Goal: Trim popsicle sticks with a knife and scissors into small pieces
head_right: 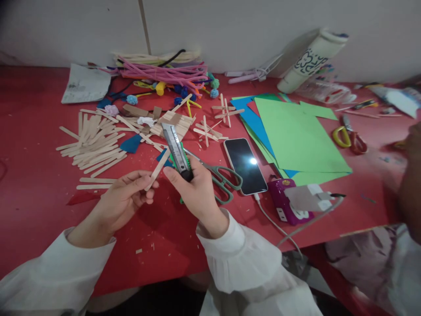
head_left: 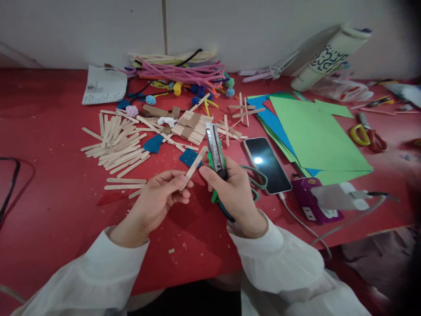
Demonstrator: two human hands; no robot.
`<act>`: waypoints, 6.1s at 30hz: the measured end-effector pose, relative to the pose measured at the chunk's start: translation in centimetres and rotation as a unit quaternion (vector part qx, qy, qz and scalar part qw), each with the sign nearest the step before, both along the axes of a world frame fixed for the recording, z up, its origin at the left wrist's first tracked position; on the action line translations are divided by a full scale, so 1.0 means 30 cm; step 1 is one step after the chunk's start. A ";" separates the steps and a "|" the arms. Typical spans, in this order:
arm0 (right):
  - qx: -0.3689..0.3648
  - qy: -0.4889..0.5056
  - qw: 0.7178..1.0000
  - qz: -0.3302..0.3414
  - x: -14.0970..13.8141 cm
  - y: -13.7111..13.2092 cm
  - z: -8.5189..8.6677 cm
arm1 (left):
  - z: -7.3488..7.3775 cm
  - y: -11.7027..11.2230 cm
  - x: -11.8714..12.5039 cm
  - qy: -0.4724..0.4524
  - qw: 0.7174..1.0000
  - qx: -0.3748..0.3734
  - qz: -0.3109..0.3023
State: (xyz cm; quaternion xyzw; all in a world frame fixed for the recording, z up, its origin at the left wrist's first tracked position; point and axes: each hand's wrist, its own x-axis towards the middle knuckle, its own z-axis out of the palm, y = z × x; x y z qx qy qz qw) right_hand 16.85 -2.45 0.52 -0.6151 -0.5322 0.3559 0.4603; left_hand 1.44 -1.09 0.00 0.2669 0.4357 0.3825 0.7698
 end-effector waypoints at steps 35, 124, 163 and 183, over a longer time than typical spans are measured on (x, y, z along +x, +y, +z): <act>0.029 -0.163 0.975 0.148 0.021 -0.032 -0.007 | 0.000 0.018 -0.033 0.175 0.956 0.171 0.162; 0.177 -0.404 0.896 0.053 -0.002 -0.087 0.026 | 0.007 0.013 -0.050 0.407 0.868 0.271 0.082; -0.005 -0.331 0.938 0.101 0.005 -0.404 0.126 | -0.035 -0.122 -0.097 0.571 0.637 0.440 -0.272; 0.022 -0.441 0.886 0.139 -0.031 -0.378 0.163 | -0.058 -0.138 -0.085 0.552 0.664 0.448 -0.232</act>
